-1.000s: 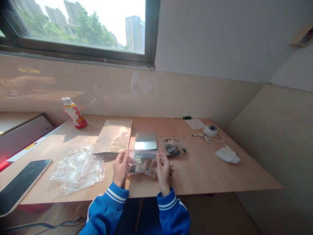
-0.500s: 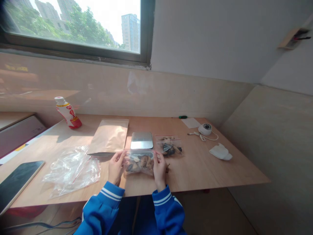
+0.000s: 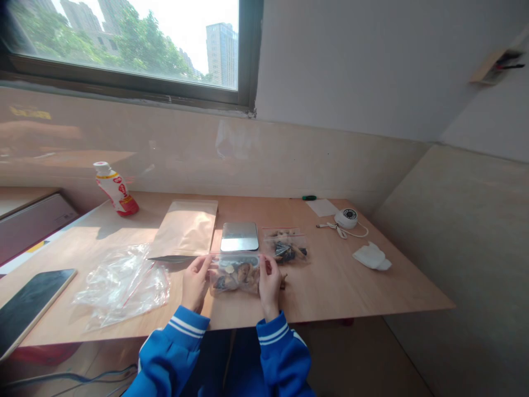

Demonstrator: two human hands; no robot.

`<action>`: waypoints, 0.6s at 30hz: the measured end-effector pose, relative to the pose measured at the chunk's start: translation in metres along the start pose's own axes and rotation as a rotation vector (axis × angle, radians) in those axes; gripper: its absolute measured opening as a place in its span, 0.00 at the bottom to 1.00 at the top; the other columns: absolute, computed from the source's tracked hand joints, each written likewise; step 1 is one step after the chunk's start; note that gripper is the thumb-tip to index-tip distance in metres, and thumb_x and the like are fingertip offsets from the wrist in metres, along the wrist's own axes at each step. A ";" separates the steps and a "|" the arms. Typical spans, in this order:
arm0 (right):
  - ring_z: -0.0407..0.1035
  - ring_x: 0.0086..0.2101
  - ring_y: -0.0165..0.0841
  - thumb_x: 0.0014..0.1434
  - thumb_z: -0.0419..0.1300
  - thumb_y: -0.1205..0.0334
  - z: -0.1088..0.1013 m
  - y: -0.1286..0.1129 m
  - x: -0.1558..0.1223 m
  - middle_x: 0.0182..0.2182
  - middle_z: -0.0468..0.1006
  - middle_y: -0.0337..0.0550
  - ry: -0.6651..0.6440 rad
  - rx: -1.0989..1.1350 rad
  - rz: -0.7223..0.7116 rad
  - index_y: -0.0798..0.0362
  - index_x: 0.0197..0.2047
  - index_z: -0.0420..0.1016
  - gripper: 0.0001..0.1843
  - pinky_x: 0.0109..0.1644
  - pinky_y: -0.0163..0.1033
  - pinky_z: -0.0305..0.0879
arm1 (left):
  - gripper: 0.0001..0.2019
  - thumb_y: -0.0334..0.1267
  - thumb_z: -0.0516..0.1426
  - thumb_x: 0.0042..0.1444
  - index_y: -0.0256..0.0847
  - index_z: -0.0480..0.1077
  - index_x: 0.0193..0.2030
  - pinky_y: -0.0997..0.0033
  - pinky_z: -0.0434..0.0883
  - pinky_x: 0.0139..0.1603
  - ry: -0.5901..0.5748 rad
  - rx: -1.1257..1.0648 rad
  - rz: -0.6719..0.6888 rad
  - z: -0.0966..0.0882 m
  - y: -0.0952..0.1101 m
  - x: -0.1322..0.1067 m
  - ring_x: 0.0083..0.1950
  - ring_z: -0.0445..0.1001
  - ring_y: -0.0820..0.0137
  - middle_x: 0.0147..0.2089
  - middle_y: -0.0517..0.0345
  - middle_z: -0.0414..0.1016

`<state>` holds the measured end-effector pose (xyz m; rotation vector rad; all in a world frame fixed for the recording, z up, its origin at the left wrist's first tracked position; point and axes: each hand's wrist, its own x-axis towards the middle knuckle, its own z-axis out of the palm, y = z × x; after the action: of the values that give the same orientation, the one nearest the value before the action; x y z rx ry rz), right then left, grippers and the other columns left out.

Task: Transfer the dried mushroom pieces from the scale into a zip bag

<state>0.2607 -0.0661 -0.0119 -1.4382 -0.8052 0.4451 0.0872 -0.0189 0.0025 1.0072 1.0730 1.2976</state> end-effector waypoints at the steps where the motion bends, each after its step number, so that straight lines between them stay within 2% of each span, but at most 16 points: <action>1: 0.72 0.34 0.37 0.55 0.57 0.44 0.000 -0.001 0.000 0.34 0.80 0.47 0.004 -0.007 0.007 0.56 0.39 0.76 0.22 0.40 0.39 0.67 | 0.22 0.54 0.59 0.49 0.37 0.74 0.41 0.75 0.69 0.31 0.002 0.024 0.010 0.000 0.000 -0.001 0.34 0.73 0.71 0.39 0.51 0.77; 5: 0.71 0.29 0.35 0.55 0.57 0.44 0.000 -0.008 -0.003 0.31 0.79 0.48 0.002 0.006 0.033 0.57 0.39 0.76 0.23 0.32 0.37 0.66 | 0.21 0.54 0.58 0.51 0.37 0.74 0.41 0.74 0.69 0.33 0.034 0.121 0.062 0.001 0.002 -0.003 0.33 0.73 0.71 0.36 0.53 0.77; 8: 0.72 0.32 0.35 0.55 0.57 0.44 0.000 -0.012 -0.004 0.33 0.79 0.48 0.009 0.020 0.020 0.56 0.37 0.76 0.22 0.34 0.37 0.66 | 0.19 0.53 0.57 0.53 0.38 0.74 0.40 0.71 0.70 0.38 0.065 0.174 0.117 0.001 0.005 -0.005 0.37 0.74 0.67 0.37 0.52 0.78; 13: 0.72 0.31 0.34 0.55 0.57 0.44 0.000 -0.014 -0.005 0.30 0.79 0.46 0.042 0.020 0.008 0.56 0.35 0.75 0.22 0.37 0.37 0.66 | 0.17 0.52 0.57 0.53 0.40 0.74 0.38 0.68 0.69 0.47 0.062 0.212 0.148 0.002 0.008 -0.007 0.44 0.75 0.65 0.40 0.52 0.78; 15: 0.71 0.30 0.34 0.55 0.57 0.43 0.000 -0.012 -0.004 0.28 0.78 0.45 0.045 0.042 0.018 0.56 0.34 0.74 0.22 0.35 0.37 0.66 | 0.17 0.52 0.57 0.52 0.39 0.73 0.37 0.70 0.70 0.44 0.037 0.165 0.118 0.004 0.009 -0.007 0.42 0.75 0.66 0.39 0.53 0.78; 18: 0.71 0.29 0.33 0.55 0.56 0.42 0.000 -0.009 -0.003 0.27 0.78 0.43 0.034 0.090 0.055 0.55 0.34 0.73 0.22 0.31 0.35 0.65 | 0.20 0.54 0.59 0.49 0.38 0.72 0.36 0.74 0.70 0.33 -0.019 0.022 0.019 0.007 0.011 -0.008 0.36 0.75 0.69 0.38 0.53 0.77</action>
<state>0.2572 -0.0691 -0.0042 -1.3838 -0.7114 0.4922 0.0918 -0.0262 0.0148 1.0465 1.0677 1.2920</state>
